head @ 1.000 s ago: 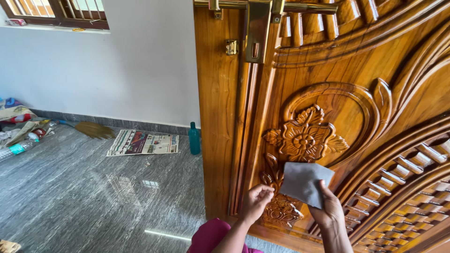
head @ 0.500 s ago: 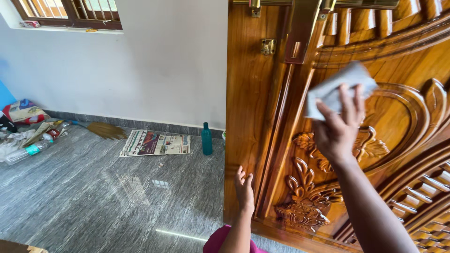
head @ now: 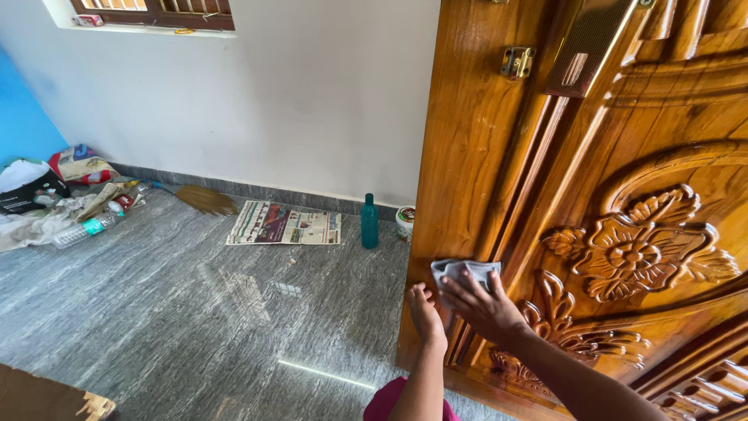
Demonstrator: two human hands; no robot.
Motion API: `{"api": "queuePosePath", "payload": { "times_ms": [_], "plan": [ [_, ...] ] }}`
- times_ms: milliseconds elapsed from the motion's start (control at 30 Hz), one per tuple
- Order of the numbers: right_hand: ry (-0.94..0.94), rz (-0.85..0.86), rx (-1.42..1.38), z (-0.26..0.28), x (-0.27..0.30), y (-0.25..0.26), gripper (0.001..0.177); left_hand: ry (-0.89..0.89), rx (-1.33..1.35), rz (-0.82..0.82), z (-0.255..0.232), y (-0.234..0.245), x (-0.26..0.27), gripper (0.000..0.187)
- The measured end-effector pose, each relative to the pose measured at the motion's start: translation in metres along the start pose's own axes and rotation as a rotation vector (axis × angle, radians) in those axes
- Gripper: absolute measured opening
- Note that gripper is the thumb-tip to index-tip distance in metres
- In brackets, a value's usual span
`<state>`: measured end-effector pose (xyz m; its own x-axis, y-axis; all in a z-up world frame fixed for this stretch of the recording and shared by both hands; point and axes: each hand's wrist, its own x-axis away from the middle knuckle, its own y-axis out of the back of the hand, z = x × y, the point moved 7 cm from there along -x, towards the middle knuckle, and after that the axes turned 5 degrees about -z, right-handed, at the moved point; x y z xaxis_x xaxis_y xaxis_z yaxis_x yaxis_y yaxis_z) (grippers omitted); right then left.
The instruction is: The person is cleaning a wooden door with a cloth. They wipe the door's surface, including the carved details and the metal latch, using a gray cloth.
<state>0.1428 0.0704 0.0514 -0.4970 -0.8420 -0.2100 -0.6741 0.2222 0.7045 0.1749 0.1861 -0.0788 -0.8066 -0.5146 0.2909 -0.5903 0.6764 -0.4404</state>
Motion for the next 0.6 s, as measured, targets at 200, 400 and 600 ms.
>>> {"api": "queuePosePath", "payload": {
  "times_ms": [200, 400, 600],
  "plan": [
    [0.038, -0.105, 0.058, -0.018, -0.018, 0.019, 0.081, -0.105, -0.086, -0.138, 0.003, 0.004, -0.01, 0.067],
    [-0.342, -0.261, -0.096, -0.111, -0.103, 0.116, 0.065, -0.035, 0.006, -0.167, -0.002, -0.001, -0.002, 0.063],
    [-0.332, -0.173, -0.09, -0.094, -0.143, 0.128, 0.062, 0.017, 0.088, -0.257, -0.006, 0.004, -0.008, 0.056]
  ]
}}
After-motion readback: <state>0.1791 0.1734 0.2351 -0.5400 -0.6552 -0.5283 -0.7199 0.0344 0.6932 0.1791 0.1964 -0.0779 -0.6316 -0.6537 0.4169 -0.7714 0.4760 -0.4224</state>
